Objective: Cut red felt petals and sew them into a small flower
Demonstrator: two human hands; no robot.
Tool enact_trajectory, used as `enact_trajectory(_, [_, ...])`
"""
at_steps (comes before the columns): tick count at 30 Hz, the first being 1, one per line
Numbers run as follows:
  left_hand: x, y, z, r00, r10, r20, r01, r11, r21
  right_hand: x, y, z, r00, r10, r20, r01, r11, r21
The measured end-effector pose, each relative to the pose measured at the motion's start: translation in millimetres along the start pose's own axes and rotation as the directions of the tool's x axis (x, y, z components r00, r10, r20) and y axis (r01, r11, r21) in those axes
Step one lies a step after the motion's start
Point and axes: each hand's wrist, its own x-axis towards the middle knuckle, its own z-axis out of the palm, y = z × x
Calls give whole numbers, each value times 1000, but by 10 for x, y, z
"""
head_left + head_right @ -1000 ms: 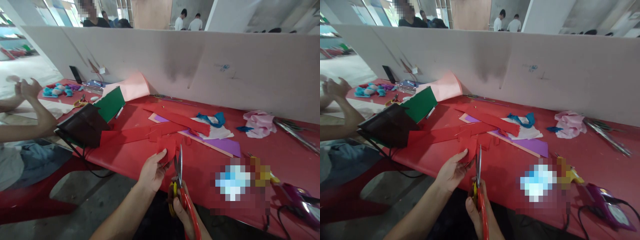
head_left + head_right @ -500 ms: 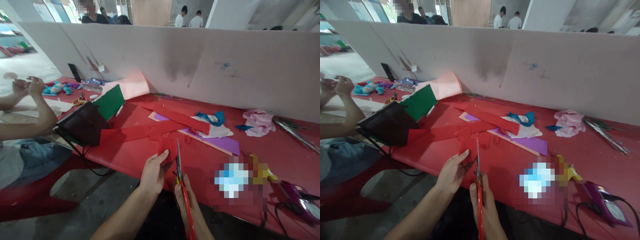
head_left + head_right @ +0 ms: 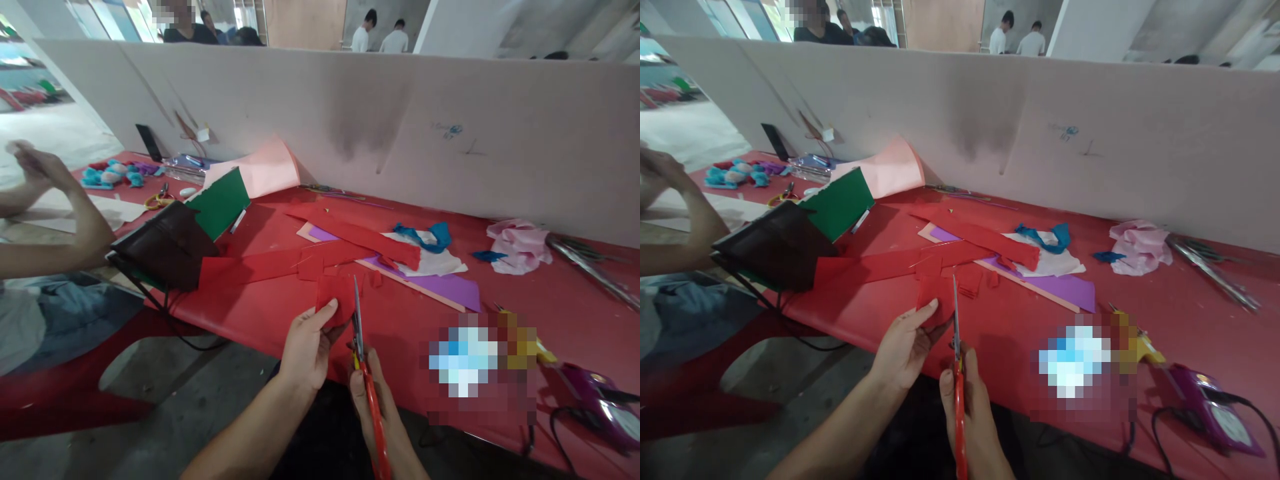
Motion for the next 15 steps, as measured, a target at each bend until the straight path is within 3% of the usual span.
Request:
enact_trajectory(9, [-9,0,0,1000,-9,5,9,1000,-5,-49,25,28,987,84,-135,-83,996,17])
enact_trajectory(15, [6,30,0,1000,-17,11,17,1000,2,6,62,-36,997,43,-58,-40,998,49])
